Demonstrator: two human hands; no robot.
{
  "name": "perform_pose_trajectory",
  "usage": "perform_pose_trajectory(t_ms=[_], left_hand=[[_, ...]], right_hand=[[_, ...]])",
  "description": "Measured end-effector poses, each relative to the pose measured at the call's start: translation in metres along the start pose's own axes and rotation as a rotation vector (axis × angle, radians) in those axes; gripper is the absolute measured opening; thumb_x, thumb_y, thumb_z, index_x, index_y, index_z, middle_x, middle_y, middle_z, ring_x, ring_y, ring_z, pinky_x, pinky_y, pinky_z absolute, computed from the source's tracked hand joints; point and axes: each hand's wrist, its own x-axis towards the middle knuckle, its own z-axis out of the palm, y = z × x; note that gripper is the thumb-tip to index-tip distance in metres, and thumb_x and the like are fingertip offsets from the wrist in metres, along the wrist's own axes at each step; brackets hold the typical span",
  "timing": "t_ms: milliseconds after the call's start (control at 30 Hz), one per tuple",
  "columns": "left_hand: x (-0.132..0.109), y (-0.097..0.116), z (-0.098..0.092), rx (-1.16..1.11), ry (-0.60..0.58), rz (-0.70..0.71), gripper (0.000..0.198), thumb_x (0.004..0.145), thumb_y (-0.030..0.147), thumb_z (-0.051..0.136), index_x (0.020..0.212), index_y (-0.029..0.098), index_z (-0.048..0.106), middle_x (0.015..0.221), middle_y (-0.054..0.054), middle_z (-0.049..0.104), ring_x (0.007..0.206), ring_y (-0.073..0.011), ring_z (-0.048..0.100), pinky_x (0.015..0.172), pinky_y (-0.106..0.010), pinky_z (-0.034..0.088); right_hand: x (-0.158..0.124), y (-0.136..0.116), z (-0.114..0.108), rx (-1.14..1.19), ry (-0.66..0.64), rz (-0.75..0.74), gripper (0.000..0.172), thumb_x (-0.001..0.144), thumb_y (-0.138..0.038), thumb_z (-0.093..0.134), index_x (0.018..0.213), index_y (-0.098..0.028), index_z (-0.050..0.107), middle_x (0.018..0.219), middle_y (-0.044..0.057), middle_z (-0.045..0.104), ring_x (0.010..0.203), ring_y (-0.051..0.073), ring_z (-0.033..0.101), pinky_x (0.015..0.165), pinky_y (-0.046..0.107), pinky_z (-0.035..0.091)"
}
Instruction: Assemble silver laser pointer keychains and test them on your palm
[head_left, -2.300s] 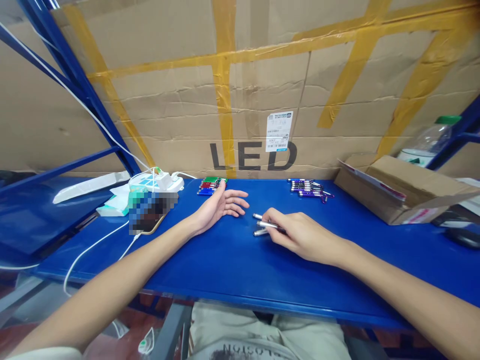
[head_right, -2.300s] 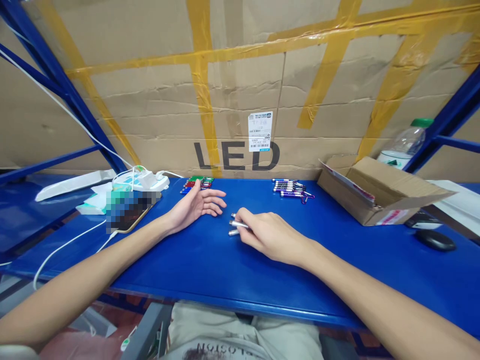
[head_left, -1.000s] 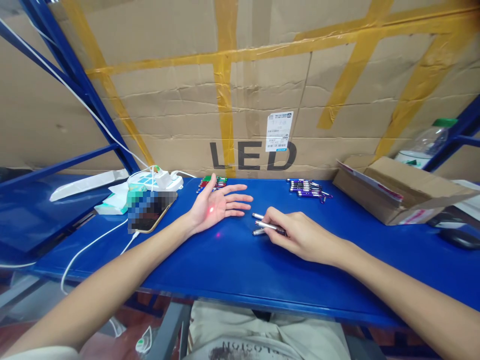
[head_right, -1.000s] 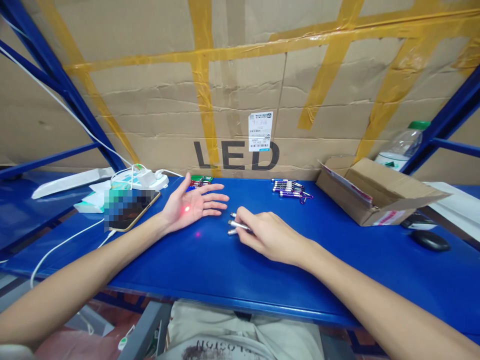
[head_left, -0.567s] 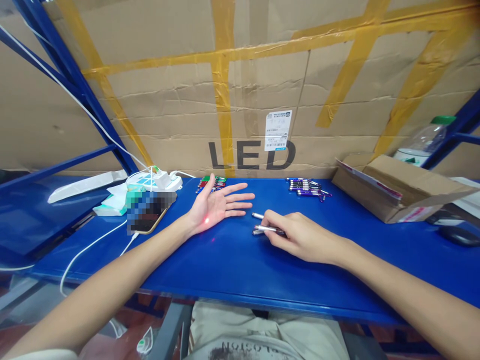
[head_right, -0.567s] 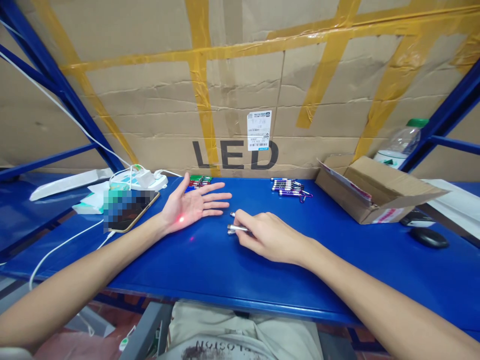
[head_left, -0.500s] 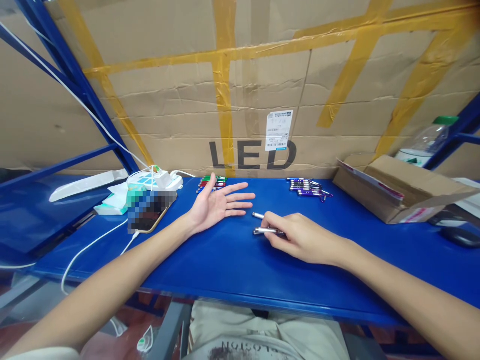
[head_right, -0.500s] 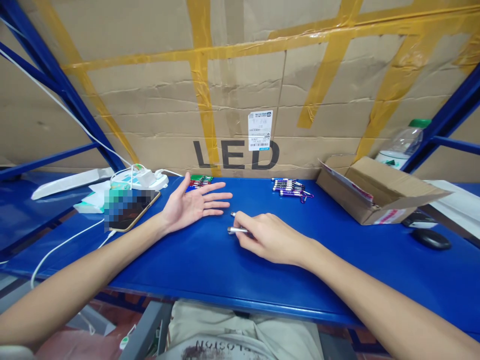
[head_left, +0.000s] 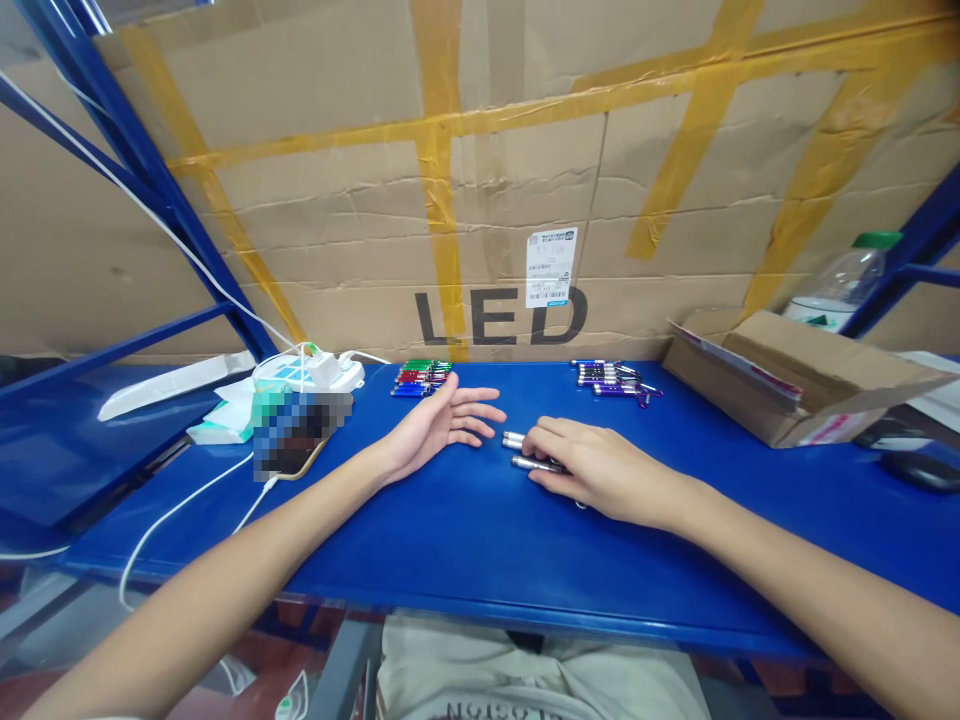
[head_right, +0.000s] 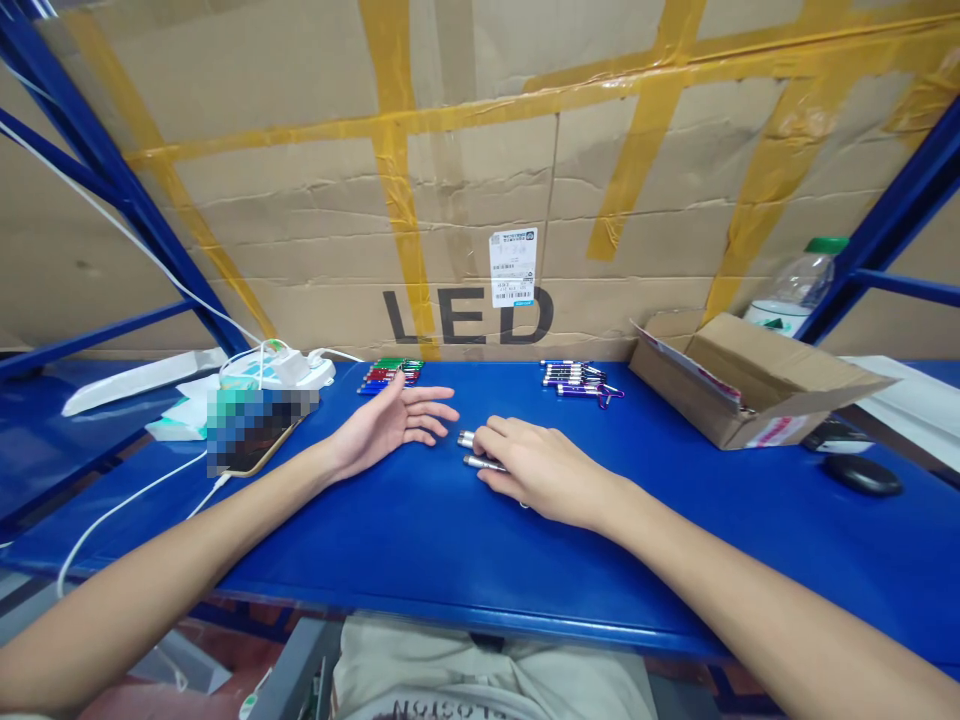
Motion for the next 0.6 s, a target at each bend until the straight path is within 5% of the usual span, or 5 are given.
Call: perform_pose_trajectory(t_ms=[233,467,600], left_hand=[[0.001,-0.014,0.006,0.504,0.054,0.147,0.052,0.102,0.061,0.068,0.131,0.019,0.076,0.119,-0.014,0.077,0.097,-0.0243,0.068,0.081,-0.035,0.053],[-0.012,-0.014,0.015,1.012,-0.103,0.342,0.064,0.1,0.051,0.075,0.159,0.034,0.058,0.157,-0.011,0.06,0.14,-0.0338,0.053,0.12,-0.052,0.041],[-0.013,-0.012,0.016,1.067,-0.162,0.336,0.058,0.101,0.053,0.073,0.155,0.034,0.063,0.149,-0.011,0.066,0.135,-0.0337,0.055,0.118,-0.052,0.041]], right_hand=[[0.001,0.009,0.0,-0.064,0.07,0.154,0.043,0.103,-0.057,0.067,0.126,-0.021,0.062,0.118,0.015,0.066,0.106,0.036,0.063,0.088,0.048,0.055],[0.003,0.009,0.002,0.054,0.001,0.094,0.032,0.109,-0.053,0.061,0.113,-0.021,0.062,0.115,0.012,0.066,0.105,0.032,0.064,0.088,0.044,0.054],[0.005,0.003,0.005,0.135,0.012,0.054,0.038,0.106,-0.058,0.064,0.115,-0.021,0.063,0.116,0.012,0.068,0.107,0.033,0.065,0.09,0.045,0.053]])
